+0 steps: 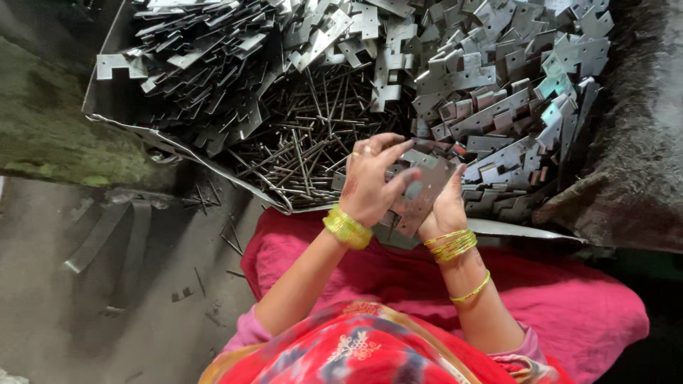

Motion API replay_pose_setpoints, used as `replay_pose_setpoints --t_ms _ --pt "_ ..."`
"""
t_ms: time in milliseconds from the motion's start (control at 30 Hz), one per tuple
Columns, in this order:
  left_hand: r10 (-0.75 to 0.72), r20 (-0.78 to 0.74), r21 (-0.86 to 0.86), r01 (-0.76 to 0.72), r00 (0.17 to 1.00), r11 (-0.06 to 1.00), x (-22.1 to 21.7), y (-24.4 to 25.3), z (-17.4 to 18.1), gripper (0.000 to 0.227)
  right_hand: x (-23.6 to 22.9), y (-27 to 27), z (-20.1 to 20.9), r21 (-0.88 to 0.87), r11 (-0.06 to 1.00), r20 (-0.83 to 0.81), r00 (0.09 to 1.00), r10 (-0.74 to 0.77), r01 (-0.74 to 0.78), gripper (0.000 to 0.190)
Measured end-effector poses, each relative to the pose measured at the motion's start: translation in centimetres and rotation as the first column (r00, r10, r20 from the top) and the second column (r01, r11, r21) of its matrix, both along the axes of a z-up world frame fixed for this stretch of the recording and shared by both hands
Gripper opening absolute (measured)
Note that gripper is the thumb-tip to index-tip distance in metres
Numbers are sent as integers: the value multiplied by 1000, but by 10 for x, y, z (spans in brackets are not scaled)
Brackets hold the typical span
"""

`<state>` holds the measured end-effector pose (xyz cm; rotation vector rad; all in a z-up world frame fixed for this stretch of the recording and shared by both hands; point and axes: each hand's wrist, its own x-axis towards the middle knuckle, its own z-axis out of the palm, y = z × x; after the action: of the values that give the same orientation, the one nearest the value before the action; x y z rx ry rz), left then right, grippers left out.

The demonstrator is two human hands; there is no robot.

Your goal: The person assembles small metal brackets by inserting nails into pre-drilled holes. They pick up brackets and nails from a large pile, align them, and insert the nails by hand, then place the assembled units aside.

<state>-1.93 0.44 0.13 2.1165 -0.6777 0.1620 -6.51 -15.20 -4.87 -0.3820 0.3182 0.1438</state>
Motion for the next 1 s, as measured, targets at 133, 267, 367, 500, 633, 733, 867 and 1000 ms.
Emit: replay_pose_setpoints --t_ms 133,267,367,500,633,733,867,1000 --pt "-254 180 170 225 950 960 -30 32 -4 90 0 -3 -9 216 976 -20 1000 18 -13 49" --pt "-219 256 393 105 941 913 -49 51 -11 92 -6 2 -32 -335 934 -60 992 111 -125 24" --pt "-297 210 286 232 932 930 -58 55 -13 101 -10 -1 -36 -412 901 -69 990 119 -137 21" --pt "-287 299 495 110 910 862 -72 60 -14 94 -20 -5 -22 -464 850 -144 968 204 -248 24" --pt "-183 253 281 109 950 953 -79 59 -16 93 -26 -1 1 -463 860 -16 972 234 -215 29" --pt "-2 145 4 2 989 1000 -93 49 -30 93 -32 1 9 -503 847 -102 985 139 -171 29" --pt "-136 -663 -567 -375 736 734 -115 13 -65 68 -44 1 7 -508 860 -4 998 62 -56 35" --pt "-480 -642 -735 -303 598 606 -115 -10 -78 34 -49 5 18 -457 889 74 997 -4 37 41"
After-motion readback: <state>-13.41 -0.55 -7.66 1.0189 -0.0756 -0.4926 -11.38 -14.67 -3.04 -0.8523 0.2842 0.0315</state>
